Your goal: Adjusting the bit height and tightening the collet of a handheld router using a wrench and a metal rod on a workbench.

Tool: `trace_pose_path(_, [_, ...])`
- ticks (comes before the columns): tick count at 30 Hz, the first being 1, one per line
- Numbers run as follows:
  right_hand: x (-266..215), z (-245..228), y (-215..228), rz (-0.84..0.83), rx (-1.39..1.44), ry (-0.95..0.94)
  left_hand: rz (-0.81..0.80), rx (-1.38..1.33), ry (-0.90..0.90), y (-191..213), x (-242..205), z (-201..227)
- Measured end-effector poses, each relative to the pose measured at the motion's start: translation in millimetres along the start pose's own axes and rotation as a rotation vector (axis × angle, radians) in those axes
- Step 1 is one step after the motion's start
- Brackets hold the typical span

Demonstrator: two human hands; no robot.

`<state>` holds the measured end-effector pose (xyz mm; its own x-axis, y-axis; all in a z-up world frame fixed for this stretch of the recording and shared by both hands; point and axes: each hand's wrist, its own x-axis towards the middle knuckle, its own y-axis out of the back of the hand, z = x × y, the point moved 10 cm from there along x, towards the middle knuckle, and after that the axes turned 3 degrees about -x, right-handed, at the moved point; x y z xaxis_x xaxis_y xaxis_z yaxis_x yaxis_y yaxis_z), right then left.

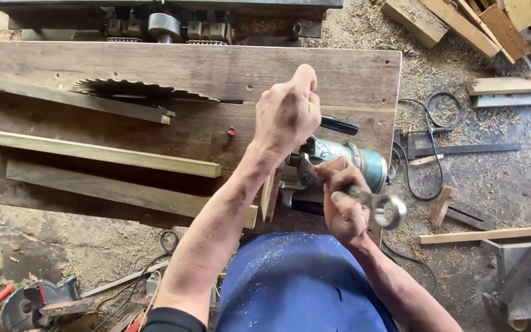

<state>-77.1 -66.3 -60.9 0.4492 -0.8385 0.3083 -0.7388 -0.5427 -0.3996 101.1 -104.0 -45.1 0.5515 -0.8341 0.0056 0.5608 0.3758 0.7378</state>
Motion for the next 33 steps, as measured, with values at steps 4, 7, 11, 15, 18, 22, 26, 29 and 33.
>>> trace_pose_path(4, [-10,12,-4,-0.074,-0.099,0.077,-0.041,-0.01,0.04,-4,0,-2])
trace_pose_path(7, [-18,12,-11,-0.156,-0.218,0.147,-0.066,-0.011,0.046,-3,0,-2])
trace_pose_path(11, [-61,47,-16,-0.39,-0.317,0.244,-0.08,-0.01,0.033,-2,-2,0])
trace_pose_path(15, [-59,8,-43,-0.451,-0.392,0.224,-0.085,0.008,0.044,-5,-6,-6])
trace_pose_path(18, [-59,-8,-45,-0.479,-0.46,0.165,-0.088,-0.009,0.039,-4,-9,-4])
trace_pose_path(22, [-60,-23,-64,-0.621,-0.614,0.136,0.041,0.0,-0.24,1,-9,24])
trace_pose_path(26, [-60,-30,-73,-0.682,-0.623,0.243,-0.069,0.002,-0.16,-6,-2,26])
trace_pose_path(29, [-70,-22,-68,-0.694,-0.616,0.254,0.035,-0.001,-0.259,3,-12,32])
trace_pose_path(33, [-55,-23,-64,-0.624,-0.625,0.245,-0.026,0.015,-0.141,-1,-17,16])
